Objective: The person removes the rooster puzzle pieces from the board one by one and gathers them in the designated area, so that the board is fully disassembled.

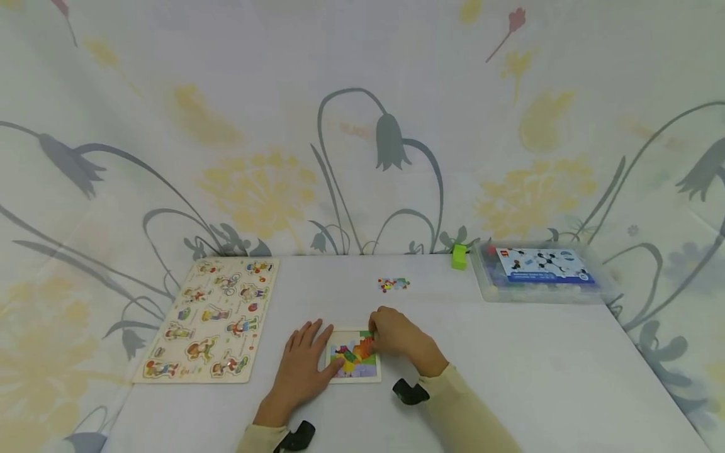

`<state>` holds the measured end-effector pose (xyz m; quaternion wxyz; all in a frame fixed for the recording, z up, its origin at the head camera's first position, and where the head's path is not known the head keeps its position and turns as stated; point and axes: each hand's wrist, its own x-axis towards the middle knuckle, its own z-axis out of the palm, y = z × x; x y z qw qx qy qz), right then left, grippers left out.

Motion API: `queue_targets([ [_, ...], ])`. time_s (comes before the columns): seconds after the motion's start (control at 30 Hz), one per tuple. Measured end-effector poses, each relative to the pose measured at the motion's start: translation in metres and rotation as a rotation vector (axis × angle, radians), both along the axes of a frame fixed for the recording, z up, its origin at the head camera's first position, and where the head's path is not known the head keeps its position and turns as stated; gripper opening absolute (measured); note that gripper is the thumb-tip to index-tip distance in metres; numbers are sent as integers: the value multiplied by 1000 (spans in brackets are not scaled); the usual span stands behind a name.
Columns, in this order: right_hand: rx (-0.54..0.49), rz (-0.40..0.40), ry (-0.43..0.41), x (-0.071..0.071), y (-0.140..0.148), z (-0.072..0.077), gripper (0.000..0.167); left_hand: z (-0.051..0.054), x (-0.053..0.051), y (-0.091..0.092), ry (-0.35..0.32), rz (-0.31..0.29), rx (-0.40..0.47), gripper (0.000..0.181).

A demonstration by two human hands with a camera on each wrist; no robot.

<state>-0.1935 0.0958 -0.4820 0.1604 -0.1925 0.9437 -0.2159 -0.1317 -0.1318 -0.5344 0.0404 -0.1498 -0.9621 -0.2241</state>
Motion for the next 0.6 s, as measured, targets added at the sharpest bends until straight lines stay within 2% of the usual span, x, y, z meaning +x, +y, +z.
queue_targets([
  [0.1, -17, 26, -34, -7, 3, -2, 32, -1, -1, 0, 6, -4, -2, 67],
  [0.23, -46, 58, -23, -10, 7, -5, 34, -3, -1, 0, 15, -7, 0, 68],
  [0.4, -112, 77, 5, -12, 12, -6, 32, -3, -2, -1, 20, -4, 3, 68],
  [0.6, -200, 91, -3, -10, 18, -11, 25, -3, -2, 0, -5, -2, -2, 70],
])
